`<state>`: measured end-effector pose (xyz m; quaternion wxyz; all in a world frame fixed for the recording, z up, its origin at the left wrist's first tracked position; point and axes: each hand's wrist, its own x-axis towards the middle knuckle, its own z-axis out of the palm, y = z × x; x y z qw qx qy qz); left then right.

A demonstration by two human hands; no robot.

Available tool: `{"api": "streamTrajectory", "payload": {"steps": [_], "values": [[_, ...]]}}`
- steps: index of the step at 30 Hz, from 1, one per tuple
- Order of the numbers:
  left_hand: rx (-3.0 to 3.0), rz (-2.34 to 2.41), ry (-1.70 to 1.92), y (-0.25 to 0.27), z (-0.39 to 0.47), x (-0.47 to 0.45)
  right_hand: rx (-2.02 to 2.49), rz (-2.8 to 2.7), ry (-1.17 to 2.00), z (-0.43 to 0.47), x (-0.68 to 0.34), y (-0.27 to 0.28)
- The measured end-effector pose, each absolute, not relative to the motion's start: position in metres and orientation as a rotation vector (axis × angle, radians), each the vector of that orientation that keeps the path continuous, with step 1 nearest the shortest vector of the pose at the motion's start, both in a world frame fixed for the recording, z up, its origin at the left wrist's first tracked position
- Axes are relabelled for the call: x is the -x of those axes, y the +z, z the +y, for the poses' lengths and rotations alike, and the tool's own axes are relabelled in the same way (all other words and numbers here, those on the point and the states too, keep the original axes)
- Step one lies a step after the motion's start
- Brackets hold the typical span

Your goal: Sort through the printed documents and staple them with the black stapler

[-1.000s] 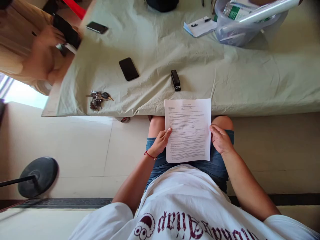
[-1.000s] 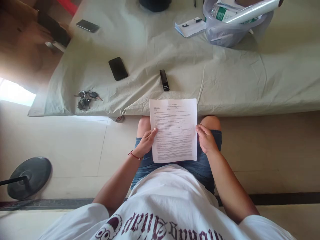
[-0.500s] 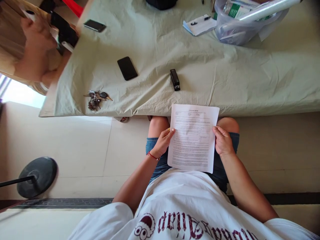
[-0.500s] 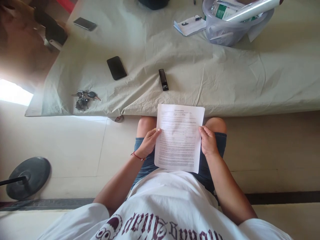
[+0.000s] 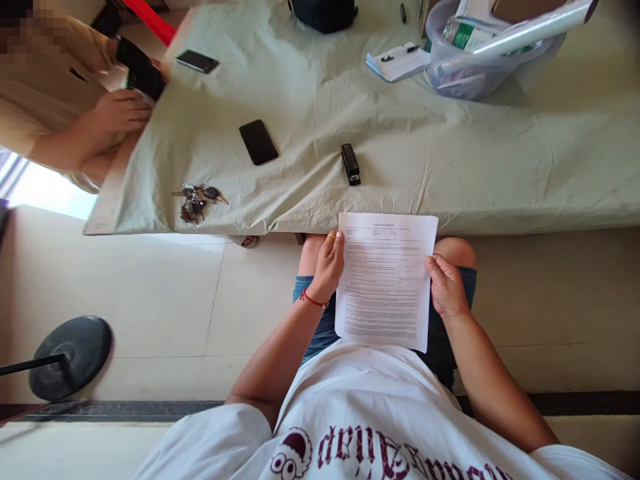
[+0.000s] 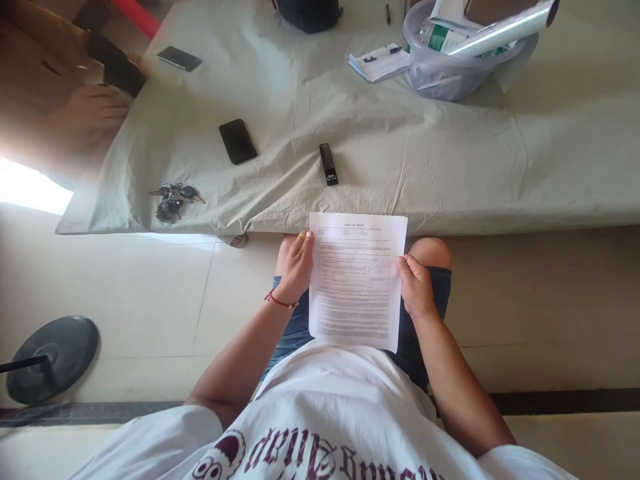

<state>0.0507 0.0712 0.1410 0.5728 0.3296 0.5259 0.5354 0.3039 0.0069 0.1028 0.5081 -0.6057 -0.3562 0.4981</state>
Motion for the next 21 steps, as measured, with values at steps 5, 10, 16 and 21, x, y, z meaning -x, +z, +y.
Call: {"api": "streamTrajectory", "payload": {"steps": [5,10,16,21], "values": [[-0.858,1.26,1.296,0.146,0.069,-0.054,1.495,-0.921,1.133,0.004,-0.305,0.104],[-0.928,1.251,1.314,0.16,0.066,-0.053,1.512,-0.953,1.1,0.003,-0.306,0.103],[-1.014,1.275,1.288,0.158,0.065,-0.05,1.501,-0.992,1.078,0.003,-0.308,0.105],[-1.043,1.225,1.329,0.153,0.059,-0.049,1.495,-0.956,1.102,0.005,-0.308,0.106]]}}
